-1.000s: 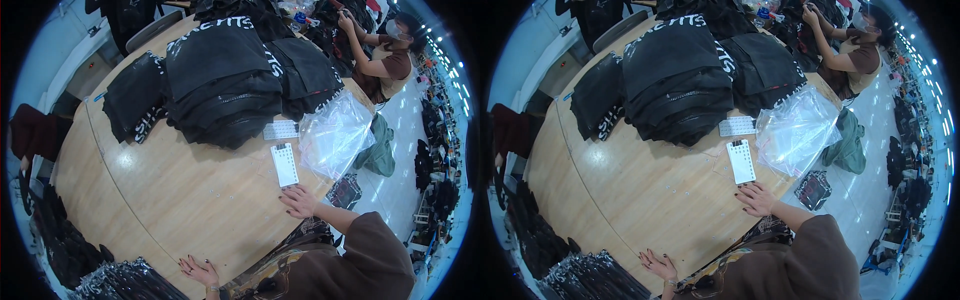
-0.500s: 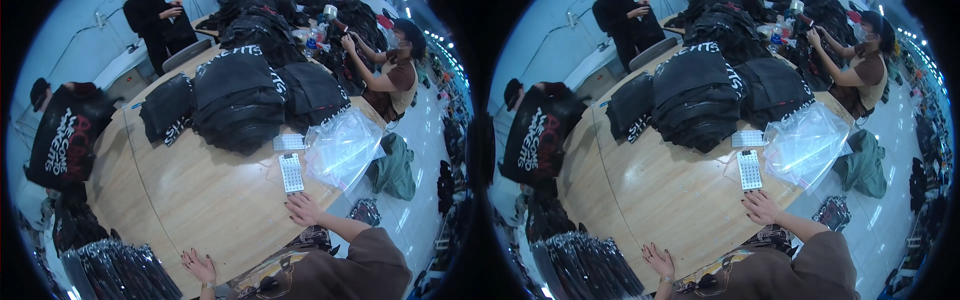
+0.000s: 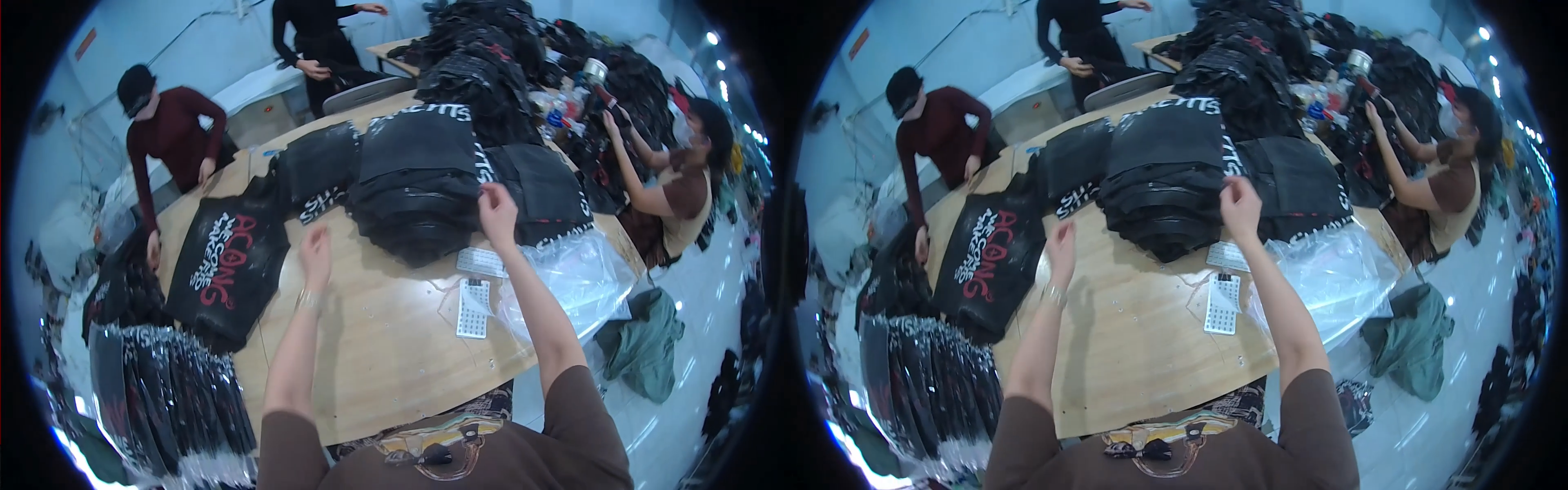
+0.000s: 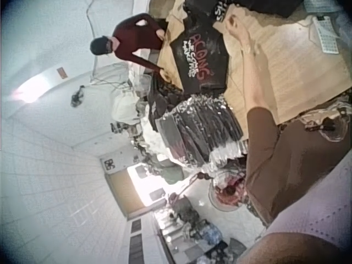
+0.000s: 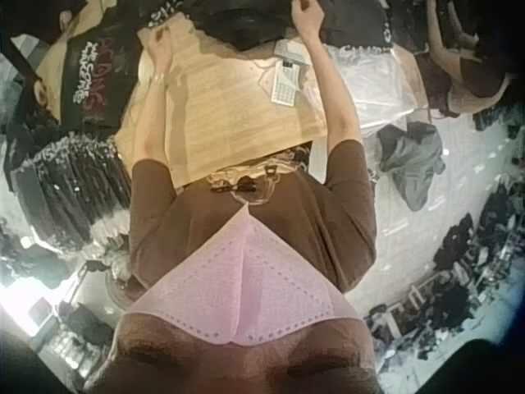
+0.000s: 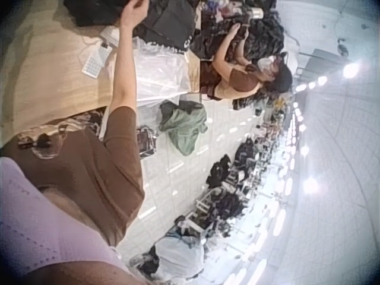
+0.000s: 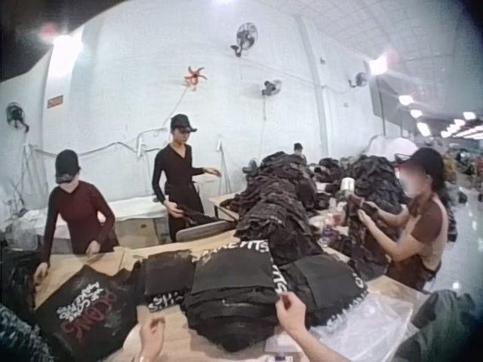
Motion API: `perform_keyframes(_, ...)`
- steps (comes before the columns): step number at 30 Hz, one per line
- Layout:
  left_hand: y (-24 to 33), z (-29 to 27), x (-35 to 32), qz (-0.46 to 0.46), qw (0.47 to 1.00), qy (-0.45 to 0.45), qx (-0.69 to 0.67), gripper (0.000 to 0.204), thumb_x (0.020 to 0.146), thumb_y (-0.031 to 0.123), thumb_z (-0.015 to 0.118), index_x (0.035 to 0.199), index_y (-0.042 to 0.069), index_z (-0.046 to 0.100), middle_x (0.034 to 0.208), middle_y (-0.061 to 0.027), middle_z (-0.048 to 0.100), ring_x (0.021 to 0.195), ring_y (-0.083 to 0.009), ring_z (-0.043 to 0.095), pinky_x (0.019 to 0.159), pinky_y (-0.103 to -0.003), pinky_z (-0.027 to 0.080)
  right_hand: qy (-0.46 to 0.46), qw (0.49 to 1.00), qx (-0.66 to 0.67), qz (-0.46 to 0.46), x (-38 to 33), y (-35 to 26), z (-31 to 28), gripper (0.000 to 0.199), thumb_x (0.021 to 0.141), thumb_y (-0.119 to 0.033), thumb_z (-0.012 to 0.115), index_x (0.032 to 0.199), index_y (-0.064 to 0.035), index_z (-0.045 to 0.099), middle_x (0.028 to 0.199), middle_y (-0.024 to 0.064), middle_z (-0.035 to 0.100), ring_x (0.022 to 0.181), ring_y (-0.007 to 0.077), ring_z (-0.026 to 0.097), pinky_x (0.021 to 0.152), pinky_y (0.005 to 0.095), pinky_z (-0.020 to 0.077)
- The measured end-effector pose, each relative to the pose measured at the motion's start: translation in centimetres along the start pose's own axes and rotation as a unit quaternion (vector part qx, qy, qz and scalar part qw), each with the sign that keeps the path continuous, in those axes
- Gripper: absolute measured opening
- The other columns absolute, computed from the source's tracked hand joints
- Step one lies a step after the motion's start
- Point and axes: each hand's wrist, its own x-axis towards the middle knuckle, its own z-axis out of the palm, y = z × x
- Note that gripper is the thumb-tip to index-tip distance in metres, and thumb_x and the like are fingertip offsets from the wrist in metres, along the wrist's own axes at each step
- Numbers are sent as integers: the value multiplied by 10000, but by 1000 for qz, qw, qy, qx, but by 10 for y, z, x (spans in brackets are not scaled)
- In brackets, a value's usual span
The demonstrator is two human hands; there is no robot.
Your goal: The recorder folds and places black t-shirts into clear plastic bags on a garment production table.
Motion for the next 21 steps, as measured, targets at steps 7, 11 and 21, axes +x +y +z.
perform_keyframes(7,-7,85,84,-258,965,-20,-41,374,802,405,622,870,38,629,764,-52,606,724,-155,566,636,-293,440,-133,923,-55,356,52,21,22,493,777,-481,615,842,8,610,648,44,573,600,158,552,435,264,395)
perform_keyframes(11,9,93,85,-154,981,-25,114,437,753,480,637,821,49,660,833,-132,665,833,-249,627,779,-349,462,-119,959,-79,245,52,43,23,450,761,-454,648,791,-6,623,610,41,552,582,133,512,550,273,401)
perform_keyframes(21,29,105,113,-220,966,-17,134,407,704,426,691,909,76,651,967,-145,649,947,-295,603,836,-366,462,-158,905,71,389,83,12,35,423,778,-318,683,954,58,604,849,67,626,695,148,585,683,273,458)
